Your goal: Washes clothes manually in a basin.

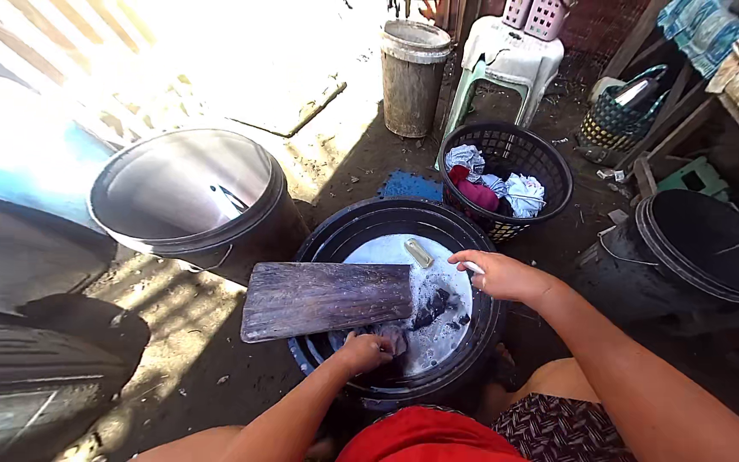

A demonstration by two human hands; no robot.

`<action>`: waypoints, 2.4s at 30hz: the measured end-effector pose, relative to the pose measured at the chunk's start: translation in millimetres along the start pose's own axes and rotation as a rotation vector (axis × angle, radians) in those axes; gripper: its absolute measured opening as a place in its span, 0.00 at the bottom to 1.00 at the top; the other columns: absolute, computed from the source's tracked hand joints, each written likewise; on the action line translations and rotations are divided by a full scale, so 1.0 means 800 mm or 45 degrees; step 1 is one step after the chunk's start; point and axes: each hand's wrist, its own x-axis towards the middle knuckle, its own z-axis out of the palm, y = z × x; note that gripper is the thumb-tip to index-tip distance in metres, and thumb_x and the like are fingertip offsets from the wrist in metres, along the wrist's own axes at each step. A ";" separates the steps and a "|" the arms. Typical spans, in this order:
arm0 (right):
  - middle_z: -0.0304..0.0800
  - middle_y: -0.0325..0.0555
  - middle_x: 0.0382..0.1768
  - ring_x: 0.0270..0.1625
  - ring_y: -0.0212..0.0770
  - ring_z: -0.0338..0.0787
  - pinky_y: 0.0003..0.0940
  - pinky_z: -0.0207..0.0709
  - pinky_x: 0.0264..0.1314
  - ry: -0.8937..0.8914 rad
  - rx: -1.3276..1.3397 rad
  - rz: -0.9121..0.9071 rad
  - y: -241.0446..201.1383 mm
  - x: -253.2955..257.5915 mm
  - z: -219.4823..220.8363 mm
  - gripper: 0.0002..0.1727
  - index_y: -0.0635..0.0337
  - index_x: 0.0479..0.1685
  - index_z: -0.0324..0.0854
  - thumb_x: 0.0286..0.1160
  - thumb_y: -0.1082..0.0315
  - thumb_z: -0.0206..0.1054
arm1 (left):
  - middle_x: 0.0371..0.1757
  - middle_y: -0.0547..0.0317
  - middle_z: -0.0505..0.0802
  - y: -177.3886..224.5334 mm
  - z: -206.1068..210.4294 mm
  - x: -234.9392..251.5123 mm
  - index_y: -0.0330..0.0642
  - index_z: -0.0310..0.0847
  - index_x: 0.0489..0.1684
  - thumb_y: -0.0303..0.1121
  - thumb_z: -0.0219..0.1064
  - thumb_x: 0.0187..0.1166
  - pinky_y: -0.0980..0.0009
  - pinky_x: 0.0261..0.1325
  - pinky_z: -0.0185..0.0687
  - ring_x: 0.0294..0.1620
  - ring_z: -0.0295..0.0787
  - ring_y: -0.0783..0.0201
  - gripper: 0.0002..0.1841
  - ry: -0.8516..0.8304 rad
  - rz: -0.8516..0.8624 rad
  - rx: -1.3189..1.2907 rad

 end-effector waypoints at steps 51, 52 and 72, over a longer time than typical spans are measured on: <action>0.89 0.47 0.59 0.61 0.47 0.89 0.49 0.84 0.62 -0.086 -0.306 -0.050 0.063 -0.018 0.031 0.18 0.48 0.68 0.85 0.82 0.69 0.65 | 0.74 0.34 0.83 0.068 0.061 0.212 0.40 0.48 0.93 0.40 0.65 0.81 0.37 0.74 0.75 0.73 0.83 0.36 0.40 0.023 -0.117 -0.069; 0.89 0.47 0.59 0.61 0.47 0.89 0.49 0.83 0.62 -0.083 -0.289 -0.039 0.064 -0.018 0.031 0.18 0.48 0.68 0.85 0.81 0.70 0.65 | 0.72 0.34 0.85 0.067 0.066 0.206 0.39 0.56 0.89 0.41 0.62 0.82 0.34 0.72 0.74 0.72 0.83 0.35 0.36 -0.057 -0.164 0.019; 0.82 0.64 0.72 0.78 0.63 0.79 0.67 0.68 0.77 -0.356 -0.279 0.128 0.068 0.025 0.040 0.26 0.55 0.81 0.75 0.83 0.70 0.65 | 0.49 0.55 0.93 0.129 -0.097 -0.041 0.40 0.77 0.68 0.28 0.62 0.83 0.63 0.53 0.89 0.47 0.92 0.65 0.16 0.818 0.357 -1.489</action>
